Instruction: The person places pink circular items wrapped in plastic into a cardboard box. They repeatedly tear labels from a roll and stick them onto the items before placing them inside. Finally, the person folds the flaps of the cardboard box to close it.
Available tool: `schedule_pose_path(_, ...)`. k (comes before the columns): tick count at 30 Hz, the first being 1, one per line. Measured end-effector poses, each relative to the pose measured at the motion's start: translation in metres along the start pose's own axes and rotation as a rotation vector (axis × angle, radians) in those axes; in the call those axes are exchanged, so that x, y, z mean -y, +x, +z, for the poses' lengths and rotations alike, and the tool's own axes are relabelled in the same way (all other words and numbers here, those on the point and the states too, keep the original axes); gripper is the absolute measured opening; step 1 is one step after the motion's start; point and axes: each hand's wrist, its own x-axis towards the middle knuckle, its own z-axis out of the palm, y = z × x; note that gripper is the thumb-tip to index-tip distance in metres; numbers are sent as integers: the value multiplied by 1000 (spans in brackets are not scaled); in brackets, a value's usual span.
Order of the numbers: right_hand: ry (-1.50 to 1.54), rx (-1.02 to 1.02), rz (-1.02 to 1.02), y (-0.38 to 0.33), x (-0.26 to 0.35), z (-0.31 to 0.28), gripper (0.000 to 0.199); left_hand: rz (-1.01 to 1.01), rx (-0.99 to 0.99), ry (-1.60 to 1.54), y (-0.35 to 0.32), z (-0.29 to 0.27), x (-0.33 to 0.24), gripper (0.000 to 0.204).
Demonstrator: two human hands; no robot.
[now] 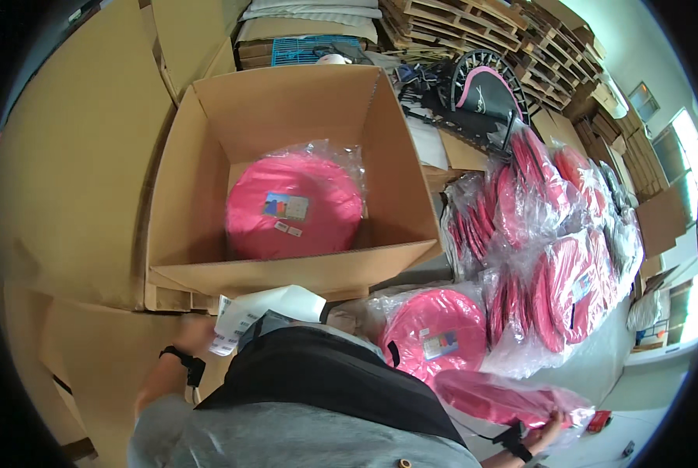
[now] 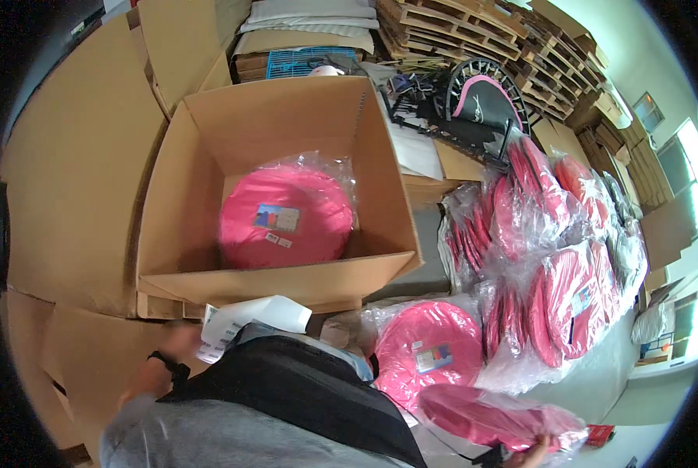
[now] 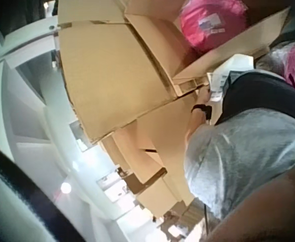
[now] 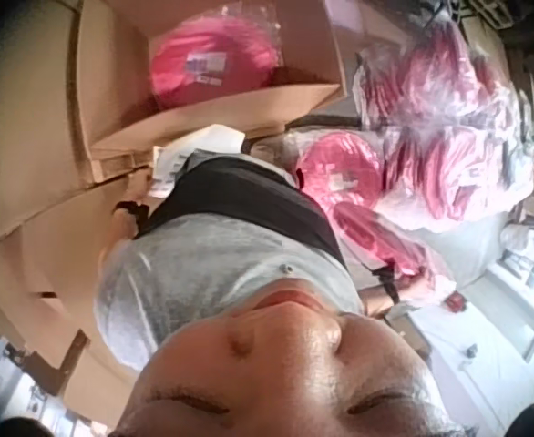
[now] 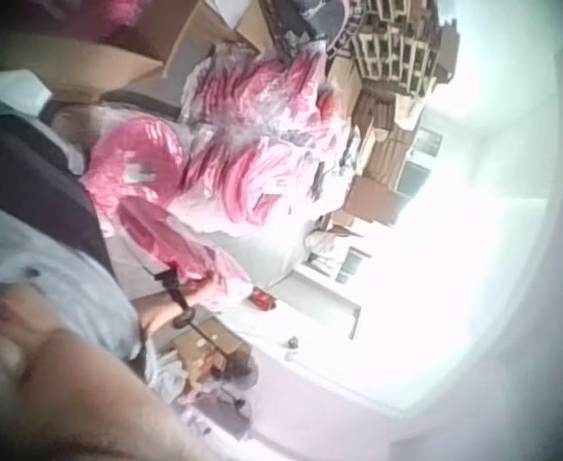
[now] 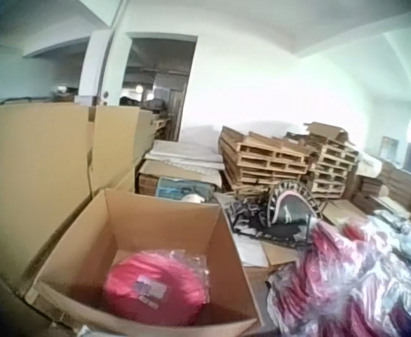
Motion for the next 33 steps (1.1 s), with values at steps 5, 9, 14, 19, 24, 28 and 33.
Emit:
schedule_pose_path(5,-169,-168,-129,-166,175,161,43,0,12,-139,17,-29,16,18)
schedule_pose_path(9,-96,-211,-423,-209,238,231,32,30,49,-70,28,-10,34,19)
schedule_pose_path(14,-82,-6,-475,-182,288,250,51,132,-21,-184,47,7,30,14)
schedule_pose_path(19,-280,414,-1383,-152,268,394,52,-10,-114,-173,8,21,51,15)
schedule_pose_path(24,-122,1170,-1264,-220,212,590,57,-155,-300,-189,-45,55,66,14)
schedule_pose_path(28,171,1591,52,-332,133,708,19,-304,-300,-320,-73,94,69,14)
schedule_pose_path(33,-105,1688,837,-423,7,767,17,-450,-248,-427,-105,95,42,13)
